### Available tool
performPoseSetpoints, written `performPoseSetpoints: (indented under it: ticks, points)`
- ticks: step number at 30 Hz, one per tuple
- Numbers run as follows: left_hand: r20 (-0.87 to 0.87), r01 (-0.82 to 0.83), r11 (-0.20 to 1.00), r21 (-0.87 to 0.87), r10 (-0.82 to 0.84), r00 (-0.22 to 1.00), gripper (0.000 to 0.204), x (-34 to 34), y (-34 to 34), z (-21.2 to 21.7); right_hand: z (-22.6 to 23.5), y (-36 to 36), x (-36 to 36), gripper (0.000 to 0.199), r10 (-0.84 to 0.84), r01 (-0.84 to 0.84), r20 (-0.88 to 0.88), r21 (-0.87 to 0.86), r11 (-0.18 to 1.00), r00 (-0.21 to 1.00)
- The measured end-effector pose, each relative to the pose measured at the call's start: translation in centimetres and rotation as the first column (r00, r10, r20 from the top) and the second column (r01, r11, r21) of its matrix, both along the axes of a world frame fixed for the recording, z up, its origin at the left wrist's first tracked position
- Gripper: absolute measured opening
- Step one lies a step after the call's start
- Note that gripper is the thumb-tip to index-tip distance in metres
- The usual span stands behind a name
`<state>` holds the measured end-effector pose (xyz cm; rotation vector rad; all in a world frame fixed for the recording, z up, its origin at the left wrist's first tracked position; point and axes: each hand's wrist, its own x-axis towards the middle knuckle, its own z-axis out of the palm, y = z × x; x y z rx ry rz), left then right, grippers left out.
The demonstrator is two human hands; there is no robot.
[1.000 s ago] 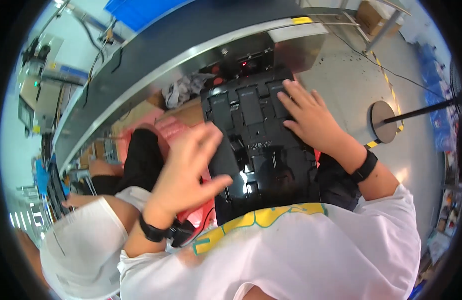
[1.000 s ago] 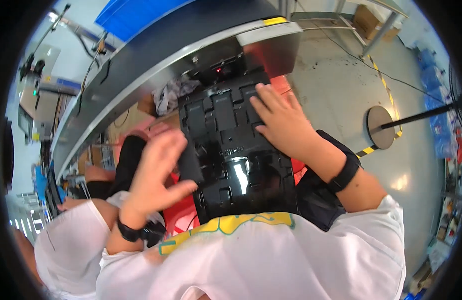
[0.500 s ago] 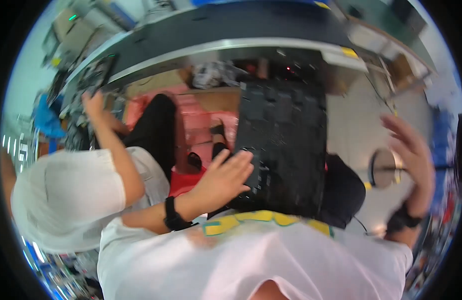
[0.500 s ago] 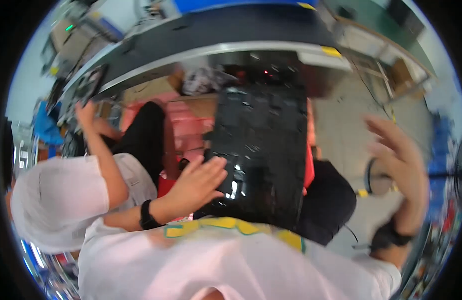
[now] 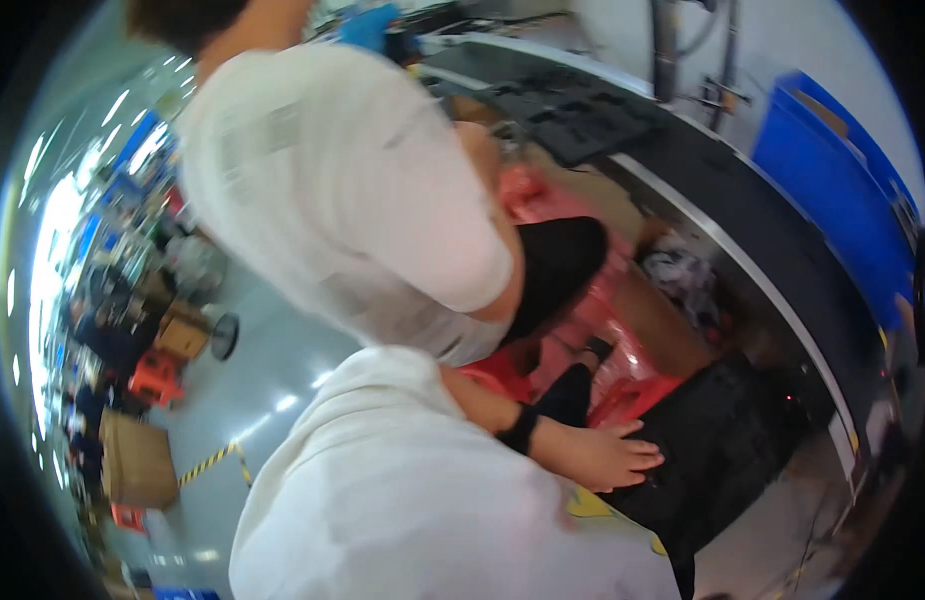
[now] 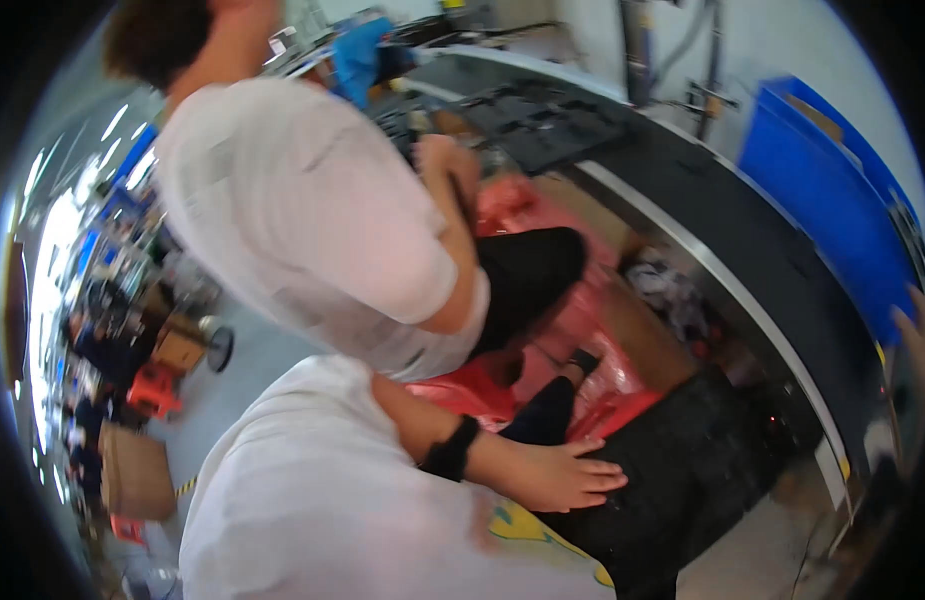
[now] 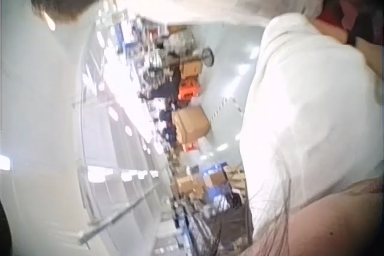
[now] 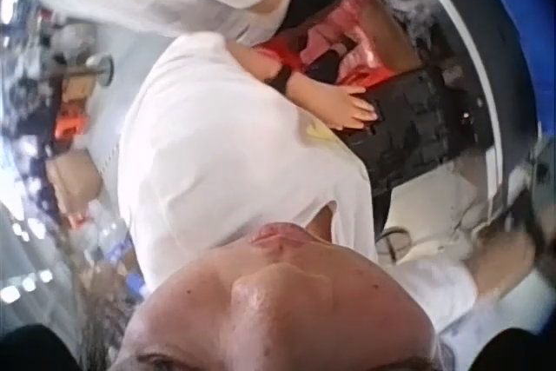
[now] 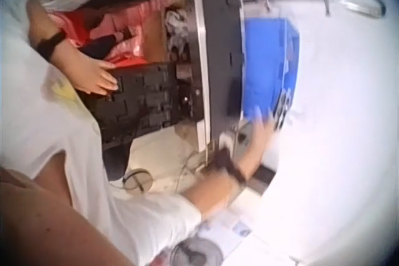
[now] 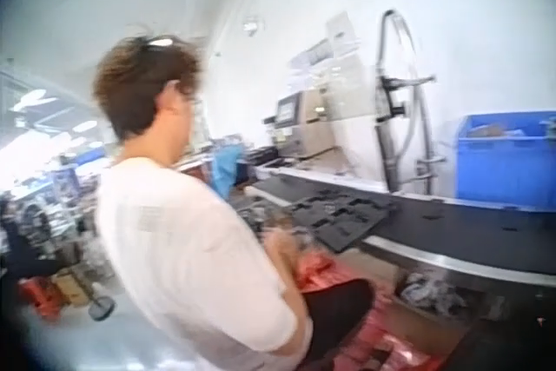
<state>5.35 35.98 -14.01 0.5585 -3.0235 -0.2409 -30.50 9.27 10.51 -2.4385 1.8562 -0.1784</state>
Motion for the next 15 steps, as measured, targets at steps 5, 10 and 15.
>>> performPoseSetpoints:
  ticks: [5, 10, 15]
  points:
    - [-0.500, -0.203, 0.928, 0.313, 0.343, 0.795, 0.036, 0.6, -2.8, 5.4, -8.3, -2.6, 8.1, 0.063, -0.212, 0.212, 0.179, 0.017, 0.977, 0.961]
    - [-0.734, -0.281, 0.933, 0.226, 0.353, 0.580, 0.029, -2.3, -9.4, 10.2, -9.8, -3.0, 11.2, 0.061, -0.623, 0.619, 0.097, 0.065, 0.782, 0.777]
    - [-0.862, -0.343, 0.939, 0.024, 0.194, 0.468, 0.022, -6.8, -20.2, 12.8, -10.8, -4.8, 7.1, 0.046, -0.644, 0.626, 0.089, 0.165, 0.762, 0.760]
